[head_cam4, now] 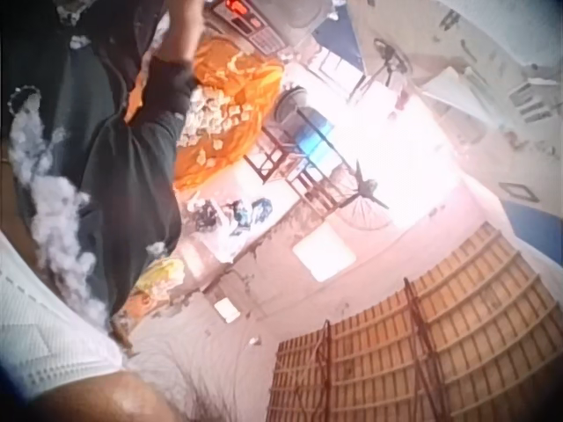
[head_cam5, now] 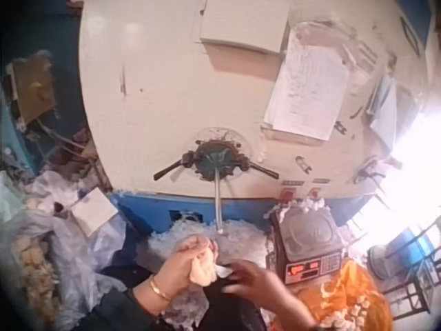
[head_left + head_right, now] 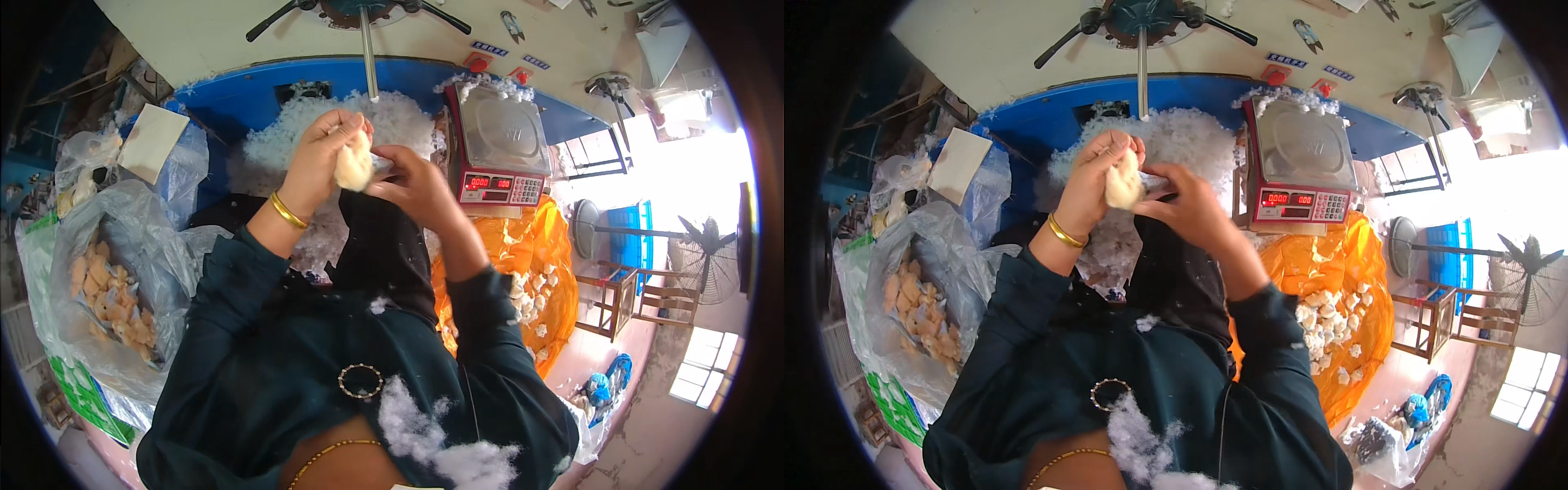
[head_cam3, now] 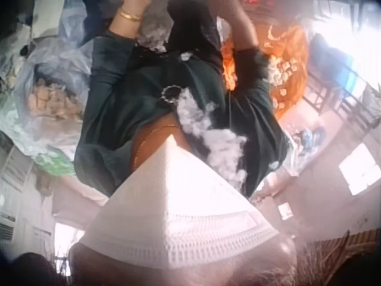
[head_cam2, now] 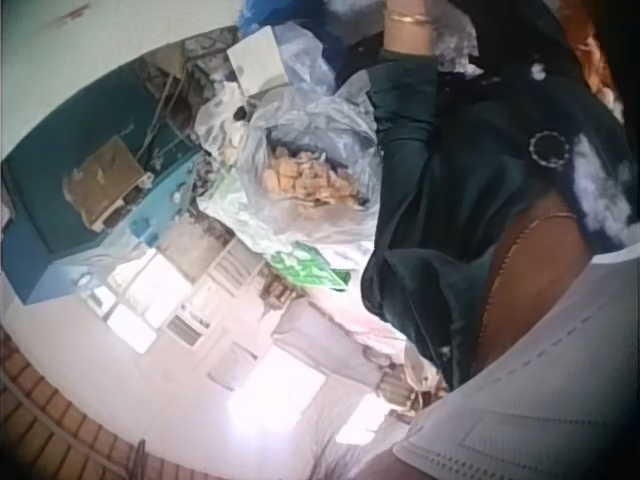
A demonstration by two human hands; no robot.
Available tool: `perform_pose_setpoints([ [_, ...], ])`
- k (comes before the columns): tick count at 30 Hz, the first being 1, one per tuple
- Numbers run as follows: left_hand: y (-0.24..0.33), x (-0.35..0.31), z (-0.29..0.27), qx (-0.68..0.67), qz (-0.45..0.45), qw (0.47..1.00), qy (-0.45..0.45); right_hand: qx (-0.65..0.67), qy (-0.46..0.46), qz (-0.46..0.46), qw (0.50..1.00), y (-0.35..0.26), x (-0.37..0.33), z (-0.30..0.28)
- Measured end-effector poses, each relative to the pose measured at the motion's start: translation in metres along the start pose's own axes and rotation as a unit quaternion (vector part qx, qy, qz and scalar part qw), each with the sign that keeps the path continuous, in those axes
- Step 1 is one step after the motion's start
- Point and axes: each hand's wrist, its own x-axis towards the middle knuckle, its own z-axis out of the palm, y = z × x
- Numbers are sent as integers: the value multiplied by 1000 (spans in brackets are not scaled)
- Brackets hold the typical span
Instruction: The person sits on the floor and repeatedly stuffs white cotton into small plush toy shells using both hands. They pick up each toy, insert cotton, and place the stuffed toy into a nearby plastic bag. The process is repeated for multiple toys.
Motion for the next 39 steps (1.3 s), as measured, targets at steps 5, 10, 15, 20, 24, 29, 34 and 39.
perform_pose_setpoints([
  [5, 18, -12, -20, -20, 38, 999, -19, 372, -13, 118, 921, 15, 24, 15],
  [10, 24, -24, -10, -17, 45, 997, -64, 561, -74, 131, 814, 24, 26, 21],
  [15, 5, -24, -17, 90, 101, 991, 22, 364, -41, 217, 905, 2, 20, 21],
  [20, 14, -25, -8, 136, 101, 985, 30, 60, 118, -136, 982, 7, 25, 10],
  [24, 13, -25, -4, 126, 46, 990, 43, 31, 59, -108, 992, -4, 30, 12],
  [29, 12, -24, -14, 72, -19, 997, -25, 169, 70, 19, 983, -5, 30, 10],
  [34, 15, 10, 1, 369, 152, 915, 63, 96, 201, -33, 974, 2, 56, 11],
  [39, 15, 71, -18, 560, 279, 772, 112, 153, 256, -24, 954, 11, 121, 2],
])
